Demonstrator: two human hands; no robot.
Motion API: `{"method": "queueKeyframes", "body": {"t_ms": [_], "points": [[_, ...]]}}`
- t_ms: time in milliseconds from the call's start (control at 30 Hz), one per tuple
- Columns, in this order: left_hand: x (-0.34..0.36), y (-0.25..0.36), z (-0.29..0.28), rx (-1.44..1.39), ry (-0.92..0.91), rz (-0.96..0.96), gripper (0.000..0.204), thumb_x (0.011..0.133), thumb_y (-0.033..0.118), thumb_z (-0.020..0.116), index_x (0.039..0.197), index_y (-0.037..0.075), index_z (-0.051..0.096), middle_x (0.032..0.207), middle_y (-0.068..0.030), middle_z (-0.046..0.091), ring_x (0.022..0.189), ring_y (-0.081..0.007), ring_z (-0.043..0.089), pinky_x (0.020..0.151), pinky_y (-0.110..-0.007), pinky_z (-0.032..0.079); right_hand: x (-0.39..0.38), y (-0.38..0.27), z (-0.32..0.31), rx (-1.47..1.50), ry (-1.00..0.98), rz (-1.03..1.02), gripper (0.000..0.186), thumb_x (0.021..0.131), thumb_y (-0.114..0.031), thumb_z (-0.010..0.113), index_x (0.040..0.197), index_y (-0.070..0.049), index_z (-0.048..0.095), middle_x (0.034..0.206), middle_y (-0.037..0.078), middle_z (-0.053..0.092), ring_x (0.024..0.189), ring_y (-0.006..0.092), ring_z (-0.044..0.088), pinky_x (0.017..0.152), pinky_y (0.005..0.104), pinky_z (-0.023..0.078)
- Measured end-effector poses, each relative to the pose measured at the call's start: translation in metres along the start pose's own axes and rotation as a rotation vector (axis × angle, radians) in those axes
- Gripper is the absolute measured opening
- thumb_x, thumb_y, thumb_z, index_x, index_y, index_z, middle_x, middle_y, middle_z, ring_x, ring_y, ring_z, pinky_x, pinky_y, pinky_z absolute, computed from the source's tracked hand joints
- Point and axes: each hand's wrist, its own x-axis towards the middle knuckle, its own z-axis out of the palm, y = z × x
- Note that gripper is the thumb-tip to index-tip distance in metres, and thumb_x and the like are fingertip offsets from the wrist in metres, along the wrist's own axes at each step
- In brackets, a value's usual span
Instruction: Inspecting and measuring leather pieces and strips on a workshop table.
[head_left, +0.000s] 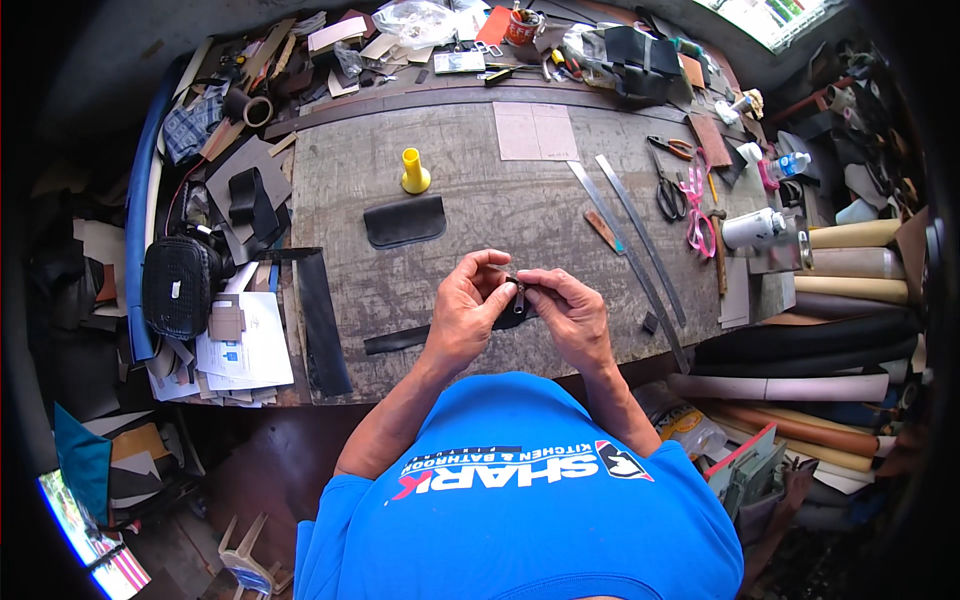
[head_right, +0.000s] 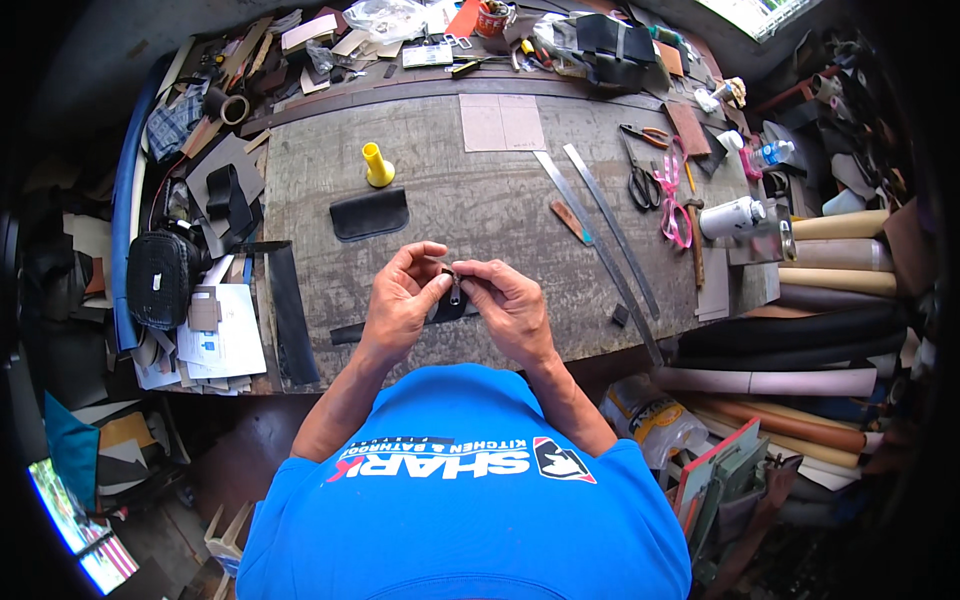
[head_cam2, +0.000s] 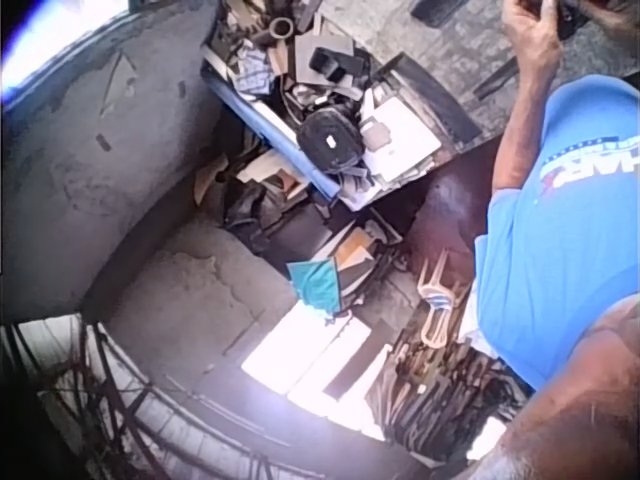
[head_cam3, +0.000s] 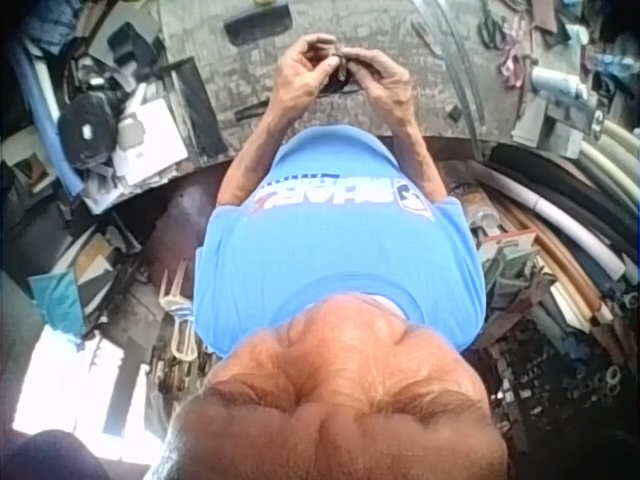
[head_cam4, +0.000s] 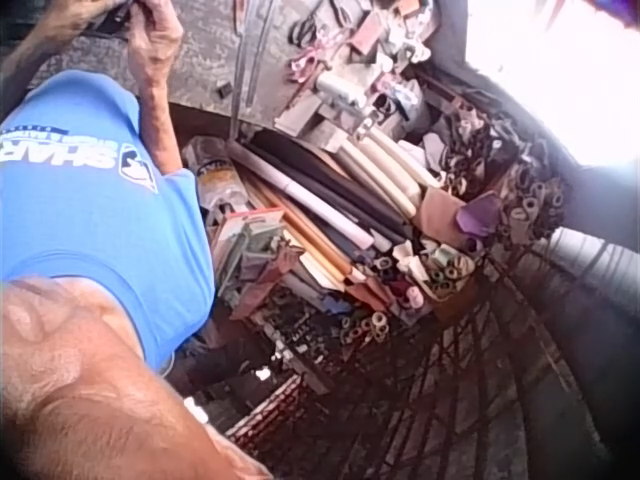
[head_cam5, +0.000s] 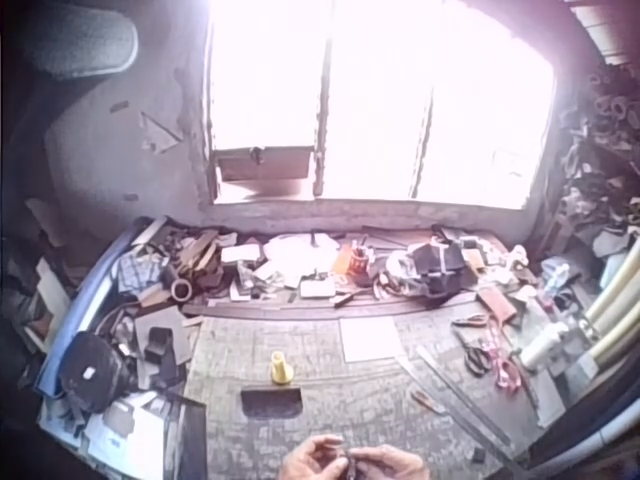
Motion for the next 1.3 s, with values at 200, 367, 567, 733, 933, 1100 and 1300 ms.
{"method": "queueKeyframes", "body": {"t_ms": [200,367,567,733,933,1100,1300], "points": [[0.000,0.000,-0.002,0.038,0.018,-0.012,0.030,0.087,-0.003,0.065,0.115,0.003,0.056,0.093,-0.0008,0.059,0.087,-0.0057,0.056,0.079,-0.020,0.048,0.000,-0.002,0.003,-0.014,0.004,-0.016,0.020,0.090,0.002,0.061,0.108,-0.001,0.067,0.095,0.006,0.066,0.086,0.0094,0.062,0.074,0.0224,0.049],[0.000,0.001,-0.004,0.000,0.020,-0.023,0.030,0.086,-0.003,0.066,0.114,0.003,0.057,0.092,-0.0009,0.060,0.087,-0.0060,0.057,0.079,-0.020,0.049,-0.001,-0.001,0.005,0.035,0.016,0.003,0.019,0.090,0.003,0.061,0.108,0.000,0.067,0.094,0.006,0.066,0.086,0.0097,0.062,0.074,0.0226,0.050],[0.001,0.003,-0.008,-0.042,-0.002,-0.058,0.029,0.085,-0.003,0.068,0.112,0.002,0.059,0.090,-0.0021,0.062,0.084,-0.0070,0.059,0.078,-0.022,0.050,-0.003,0.004,0.006,-0.021,0.024,-0.050,0.019,0.089,0.004,0.061,0.106,-0.001,0.068,0.092,0.006,0.066,0.084,0.0102,0.063,0.074,0.0229,0.050],[0.001,0.004,-0.009,-0.053,-0.007,-0.051,0.027,0.084,-0.002,0.069,0.110,0.002,0.060,0.089,-0.0025,0.063,0.084,-0.0075,0.060,0.078,-0.022,0.051,-0.004,0.004,0.011,-0.007,0.069,-0.100,0.018,0.089,0.004,0.062,0.105,-0.001,0.068,0.091,0.006,0.067,0.083,0.0106,0.063,0.073,0.0233,0.051],[-0.003,0.002,-0.012,0.034,0.012,-0.046,0.022,0.086,0.000,0.068,0.107,0.002,0.061,0.089,-0.0023,0.064,0.085,-0.0074,0.060,0.079,-0.023,0.051,-0.004,0.011,0.010,0.016,0.053,-0.077,0.019,0.089,0.004,0.061,0.106,-0.001,0.067,0.093,0.006,0.067,0.087,0.0101,0.062,0.076,0.0226,0.050],[-0.005,0.010,-0.012,0.050,0.035,-0.081,0.019,0.085,0.000,0.069,0.104,0.000,0.065,0.096,-0.0049,0.068,0.088,-0.0088,0.063,0.081,-0.024,0.051,-0.004,-0.001,0.004,0.139,0.027,0.057,0.032,0.090,0.003,0.060,0.121,-0.003,0.060,0.100,0.006,0.065,0.093,0.0096,0.060,0.078,0.0228,0.049],[-0.003,0.006,-0.014,-0.007,0.062,-0.114,0.017,0.088,0.002,0.066,0.105,-0.002,0.065,0.094,-0.0069,0.068,0.086,-0.0106,0.063,0.080,-0.025,0.052,-0.003,-0.006,0.005,-0.329,0.141,-0.323,0.040,0.083,0.001,0.068,0.121,-0.004,0.056,0.100,0.010,0.061,0.086,0.0175,0.062,0.075,0.0285,0.052]]}}
